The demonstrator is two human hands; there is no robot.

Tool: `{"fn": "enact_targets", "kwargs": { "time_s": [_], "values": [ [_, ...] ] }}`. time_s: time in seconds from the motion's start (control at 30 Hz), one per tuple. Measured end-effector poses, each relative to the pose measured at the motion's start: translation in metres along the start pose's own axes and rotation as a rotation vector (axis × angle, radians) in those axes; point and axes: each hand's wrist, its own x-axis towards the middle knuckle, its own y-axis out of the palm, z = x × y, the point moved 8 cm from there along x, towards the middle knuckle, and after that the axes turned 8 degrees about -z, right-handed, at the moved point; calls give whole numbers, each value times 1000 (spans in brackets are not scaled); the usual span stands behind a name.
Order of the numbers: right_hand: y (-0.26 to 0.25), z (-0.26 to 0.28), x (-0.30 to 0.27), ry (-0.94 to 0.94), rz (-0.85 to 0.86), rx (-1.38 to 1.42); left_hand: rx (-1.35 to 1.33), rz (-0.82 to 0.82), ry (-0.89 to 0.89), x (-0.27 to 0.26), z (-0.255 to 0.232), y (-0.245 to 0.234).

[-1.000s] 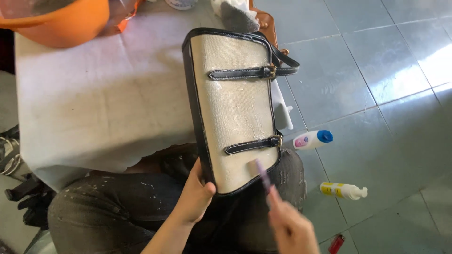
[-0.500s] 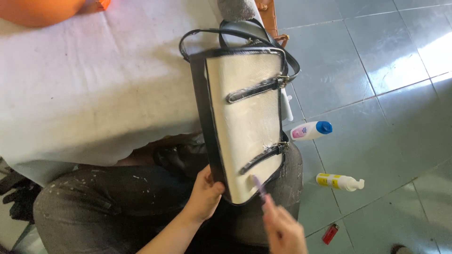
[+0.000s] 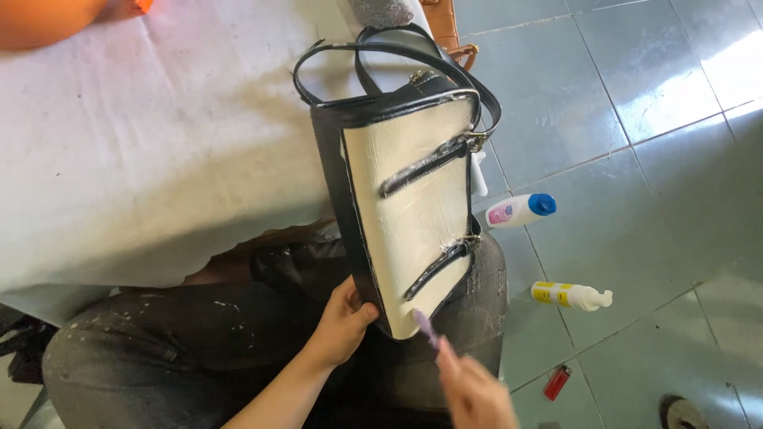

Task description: Cleaning a leather bag by scrubbing it with a toothbrush and cleaning solution and then wiping it clean with a cloth.

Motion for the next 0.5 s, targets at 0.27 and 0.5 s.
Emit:
{"fn": "enact_targets", "kwargs": {
  "time_s": [0.27, 0.5],
  "values": [
    [9, -6, -21, -72, -15, 32, 9, 17, -8, 3, 6, -7],
    [8, -13, -19, -34, 6, 23, 62, 53, 16, 2, 0, 0]
  ]
}}
